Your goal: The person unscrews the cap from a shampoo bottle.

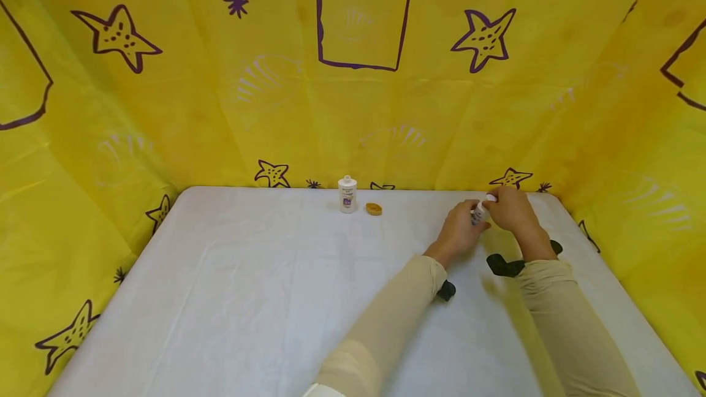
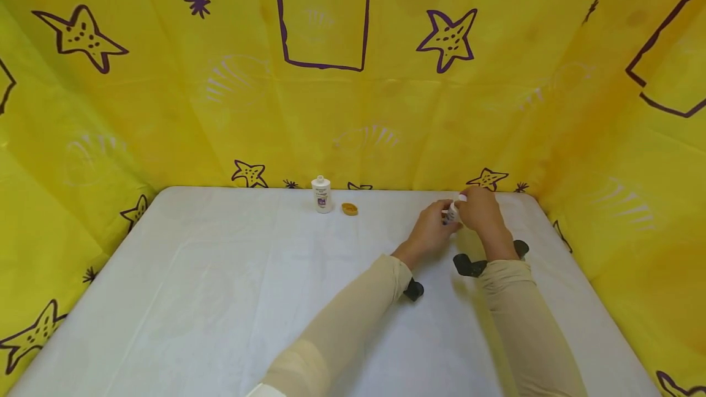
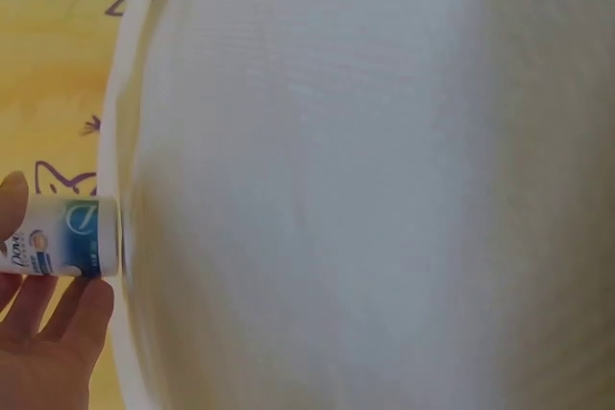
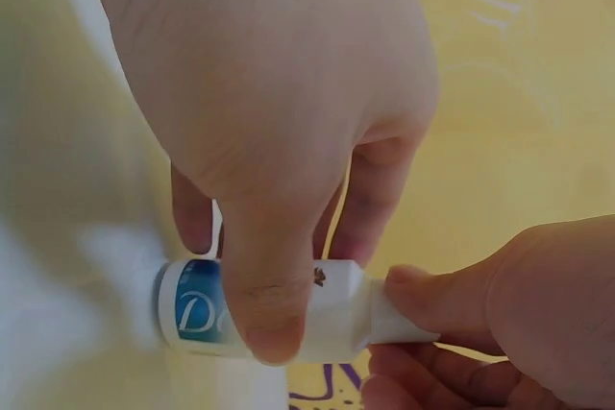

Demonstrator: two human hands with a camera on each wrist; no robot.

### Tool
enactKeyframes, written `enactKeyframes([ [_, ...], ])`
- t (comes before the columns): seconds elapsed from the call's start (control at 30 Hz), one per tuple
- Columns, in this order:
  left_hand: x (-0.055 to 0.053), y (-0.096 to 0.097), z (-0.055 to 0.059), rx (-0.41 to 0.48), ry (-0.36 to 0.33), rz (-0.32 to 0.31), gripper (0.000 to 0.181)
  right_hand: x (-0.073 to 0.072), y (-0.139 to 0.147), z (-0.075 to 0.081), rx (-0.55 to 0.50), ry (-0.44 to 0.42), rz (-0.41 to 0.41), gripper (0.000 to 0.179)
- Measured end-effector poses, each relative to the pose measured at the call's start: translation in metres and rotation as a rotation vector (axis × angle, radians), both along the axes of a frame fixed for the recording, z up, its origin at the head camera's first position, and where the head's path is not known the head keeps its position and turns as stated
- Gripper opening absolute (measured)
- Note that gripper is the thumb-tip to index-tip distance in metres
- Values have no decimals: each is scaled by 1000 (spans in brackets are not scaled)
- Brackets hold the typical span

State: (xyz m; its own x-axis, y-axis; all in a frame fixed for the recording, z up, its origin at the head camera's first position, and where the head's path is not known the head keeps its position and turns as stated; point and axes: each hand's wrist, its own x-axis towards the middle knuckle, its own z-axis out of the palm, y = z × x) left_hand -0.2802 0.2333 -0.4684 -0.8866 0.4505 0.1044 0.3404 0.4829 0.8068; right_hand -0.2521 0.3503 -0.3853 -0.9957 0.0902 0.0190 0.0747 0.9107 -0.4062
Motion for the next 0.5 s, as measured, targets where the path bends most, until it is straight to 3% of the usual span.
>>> enactKeyframes([
  [0.23,-2,-5,0,59,-3,15,40,0,-7,6,-4,24,28,28],
  [0.5,0,-9,3,97,-5,18,40,3,-12,7,-37,40,7,34],
])
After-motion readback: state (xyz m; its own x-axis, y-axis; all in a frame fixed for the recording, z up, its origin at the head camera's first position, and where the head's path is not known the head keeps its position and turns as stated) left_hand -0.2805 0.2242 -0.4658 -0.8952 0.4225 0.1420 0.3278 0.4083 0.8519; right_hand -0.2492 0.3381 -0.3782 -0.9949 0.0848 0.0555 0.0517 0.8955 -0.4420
